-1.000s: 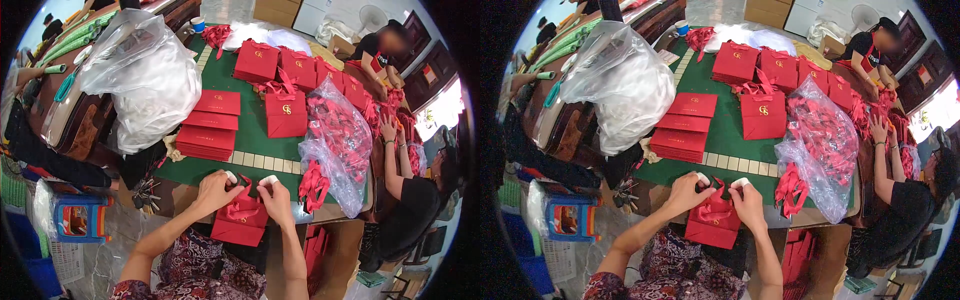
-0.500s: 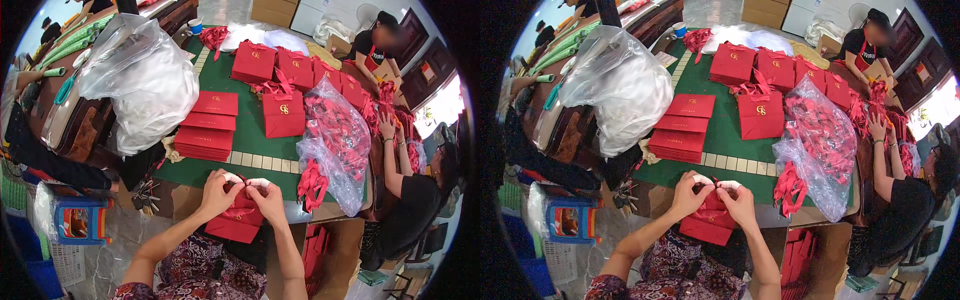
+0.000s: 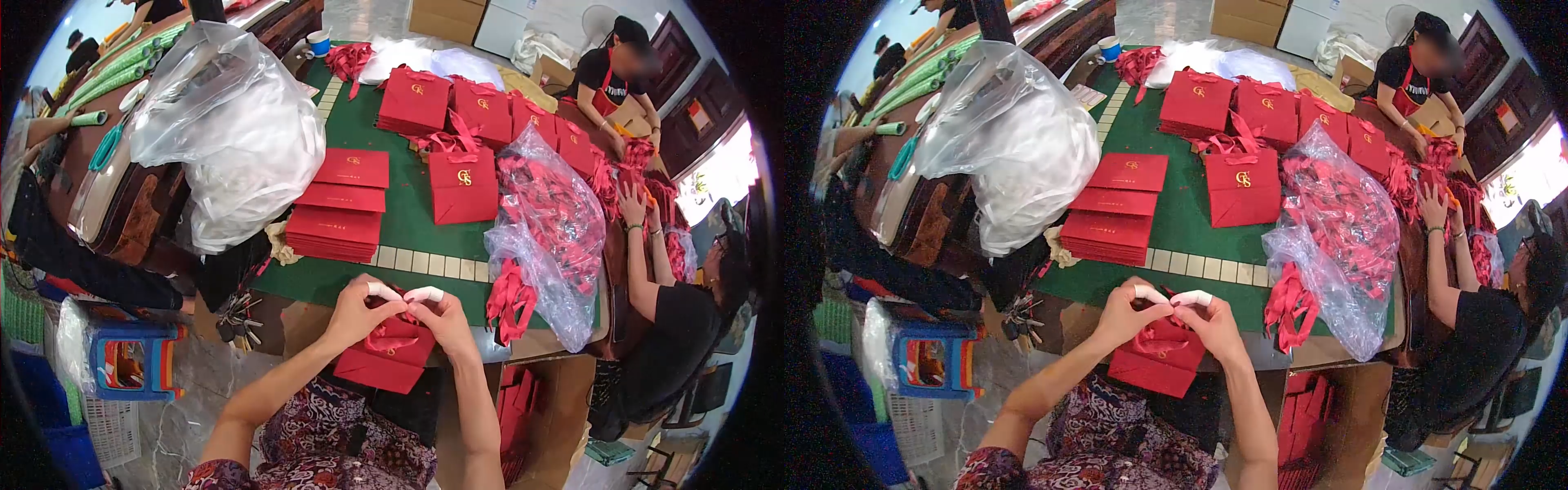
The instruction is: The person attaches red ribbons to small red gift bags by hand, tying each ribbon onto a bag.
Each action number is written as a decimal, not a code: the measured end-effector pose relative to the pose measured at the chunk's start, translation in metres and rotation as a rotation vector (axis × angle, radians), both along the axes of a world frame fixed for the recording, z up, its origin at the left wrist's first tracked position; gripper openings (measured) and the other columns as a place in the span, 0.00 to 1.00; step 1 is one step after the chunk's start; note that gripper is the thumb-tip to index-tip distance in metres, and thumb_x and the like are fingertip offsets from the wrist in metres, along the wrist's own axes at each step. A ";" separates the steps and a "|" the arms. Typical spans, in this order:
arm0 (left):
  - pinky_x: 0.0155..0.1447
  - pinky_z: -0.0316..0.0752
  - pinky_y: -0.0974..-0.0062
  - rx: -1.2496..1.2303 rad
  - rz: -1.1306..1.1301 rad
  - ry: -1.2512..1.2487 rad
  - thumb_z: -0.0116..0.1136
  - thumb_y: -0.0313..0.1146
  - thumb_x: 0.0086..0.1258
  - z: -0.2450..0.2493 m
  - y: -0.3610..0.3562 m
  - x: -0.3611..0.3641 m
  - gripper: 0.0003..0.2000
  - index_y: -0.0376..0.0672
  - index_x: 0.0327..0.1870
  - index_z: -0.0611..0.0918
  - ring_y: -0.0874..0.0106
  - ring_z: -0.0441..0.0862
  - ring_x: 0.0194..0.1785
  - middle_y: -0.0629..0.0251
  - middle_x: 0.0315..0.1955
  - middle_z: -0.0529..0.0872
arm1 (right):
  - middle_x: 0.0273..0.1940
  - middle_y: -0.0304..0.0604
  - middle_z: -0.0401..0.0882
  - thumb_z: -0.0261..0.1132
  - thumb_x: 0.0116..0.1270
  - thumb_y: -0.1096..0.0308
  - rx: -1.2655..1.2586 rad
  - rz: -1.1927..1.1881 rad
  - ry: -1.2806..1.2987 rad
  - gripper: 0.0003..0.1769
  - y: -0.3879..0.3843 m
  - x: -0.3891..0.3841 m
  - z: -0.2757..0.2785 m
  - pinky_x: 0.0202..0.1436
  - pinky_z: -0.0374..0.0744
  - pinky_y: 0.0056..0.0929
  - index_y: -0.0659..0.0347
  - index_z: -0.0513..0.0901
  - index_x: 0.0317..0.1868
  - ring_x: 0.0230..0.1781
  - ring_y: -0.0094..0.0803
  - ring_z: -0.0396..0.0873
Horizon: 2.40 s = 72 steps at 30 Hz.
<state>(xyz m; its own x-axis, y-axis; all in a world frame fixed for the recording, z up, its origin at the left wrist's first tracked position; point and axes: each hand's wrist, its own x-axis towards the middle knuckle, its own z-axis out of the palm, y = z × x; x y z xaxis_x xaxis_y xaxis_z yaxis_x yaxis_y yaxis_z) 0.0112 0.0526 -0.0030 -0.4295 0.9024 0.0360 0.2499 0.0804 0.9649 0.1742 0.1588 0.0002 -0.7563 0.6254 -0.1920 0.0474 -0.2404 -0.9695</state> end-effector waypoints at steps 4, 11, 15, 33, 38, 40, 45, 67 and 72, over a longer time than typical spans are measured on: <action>0.46 0.74 0.75 0.094 0.172 0.140 0.75 0.32 0.61 -0.005 -0.007 -0.002 0.14 0.40 0.42 0.82 0.73 0.79 0.43 0.65 0.38 0.79 | 0.35 0.33 0.82 0.64 0.72 0.74 0.000 -0.051 0.036 0.04 -0.001 -0.001 0.005 0.43 0.75 0.20 0.63 0.83 0.44 0.36 0.18 0.77; 0.65 0.72 0.70 -0.125 -0.238 -0.270 0.65 0.33 0.72 -0.005 -0.043 -0.009 0.27 0.35 0.68 0.68 0.73 0.76 0.61 0.59 0.60 0.78 | 0.37 0.32 0.79 0.62 0.74 0.75 0.040 -0.231 0.077 0.01 0.008 0.000 0.006 0.42 0.73 0.20 0.62 0.79 0.43 0.36 0.17 0.74; 0.66 0.72 0.68 -0.089 -0.383 -0.227 0.69 0.29 0.66 -0.013 -0.049 -0.009 0.34 0.32 0.71 0.64 0.69 0.77 0.62 0.54 0.60 0.78 | 0.37 0.32 0.79 0.63 0.73 0.75 0.024 -0.253 0.070 0.02 0.014 -0.001 0.011 0.41 0.73 0.19 0.62 0.79 0.44 0.36 0.17 0.74; 0.74 0.65 0.68 -0.036 -0.192 -0.768 0.57 0.22 0.72 0.041 -0.024 -0.015 0.31 0.37 0.75 0.62 0.71 0.71 0.69 0.61 0.68 0.73 | 0.54 0.49 0.83 0.59 0.76 0.73 0.446 -0.542 -0.057 0.21 0.019 0.024 -0.019 0.60 0.78 0.29 0.72 0.72 0.67 0.55 0.32 0.81; 0.71 0.67 0.72 0.372 -0.030 -0.401 0.54 0.22 0.75 0.059 0.078 -0.025 0.25 0.36 0.71 0.65 0.73 0.71 0.67 0.61 0.65 0.75 | 0.45 0.50 0.83 0.63 0.70 0.77 0.758 -0.589 -0.209 0.11 -0.011 0.036 -0.017 0.47 0.80 0.31 0.63 0.84 0.52 0.44 0.39 0.84; 0.68 0.69 0.70 0.475 0.033 -0.395 0.56 0.23 0.74 0.060 0.125 -0.027 0.22 0.35 0.68 0.68 0.71 0.74 0.64 0.61 0.61 0.78 | 0.46 0.50 0.83 0.65 0.69 0.78 0.902 -0.576 -0.183 0.12 -0.017 0.036 -0.018 0.48 0.81 0.34 0.61 0.85 0.51 0.45 0.43 0.83; 0.61 0.75 0.64 0.304 0.136 -0.027 0.63 0.31 0.70 0.018 0.198 -0.032 0.22 0.33 0.61 0.72 0.59 0.81 0.56 0.51 0.52 0.83 | 0.47 0.49 0.82 0.66 0.66 0.80 0.978 -0.545 -0.236 0.12 -0.027 0.043 -0.017 0.49 0.81 0.35 0.60 0.86 0.48 0.46 0.45 0.83; 0.61 0.73 0.59 0.394 0.071 0.687 0.65 0.27 0.64 0.043 0.125 -0.044 0.24 0.36 0.62 0.74 0.49 0.75 0.57 0.47 0.54 0.73 | 0.43 0.51 0.77 0.67 0.60 0.80 1.082 -0.747 -0.590 0.12 -0.029 0.088 -0.030 0.52 0.74 0.44 0.62 0.84 0.45 0.47 0.50 0.76; 0.62 0.72 0.52 -0.098 0.129 0.991 0.70 0.45 0.61 0.043 0.128 -0.104 0.33 0.36 0.64 0.75 0.46 0.76 0.60 0.43 0.61 0.75 | 0.42 0.51 0.78 0.66 0.60 0.81 1.080 -0.751 -0.563 0.11 -0.029 0.092 -0.032 0.51 0.74 0.43 0.62 0.85 0.44 0.46 0.49 0.77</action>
<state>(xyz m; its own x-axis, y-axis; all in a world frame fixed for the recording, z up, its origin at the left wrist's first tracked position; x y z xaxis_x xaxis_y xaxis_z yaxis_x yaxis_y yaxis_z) -0.0928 0.1807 0.0403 -0.3410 0.8689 0.3588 0.9206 0.2315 0.3144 0.2658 0.1297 -0.0322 -0.1710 0.8664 0.4691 0.6744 0.4500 -0.5854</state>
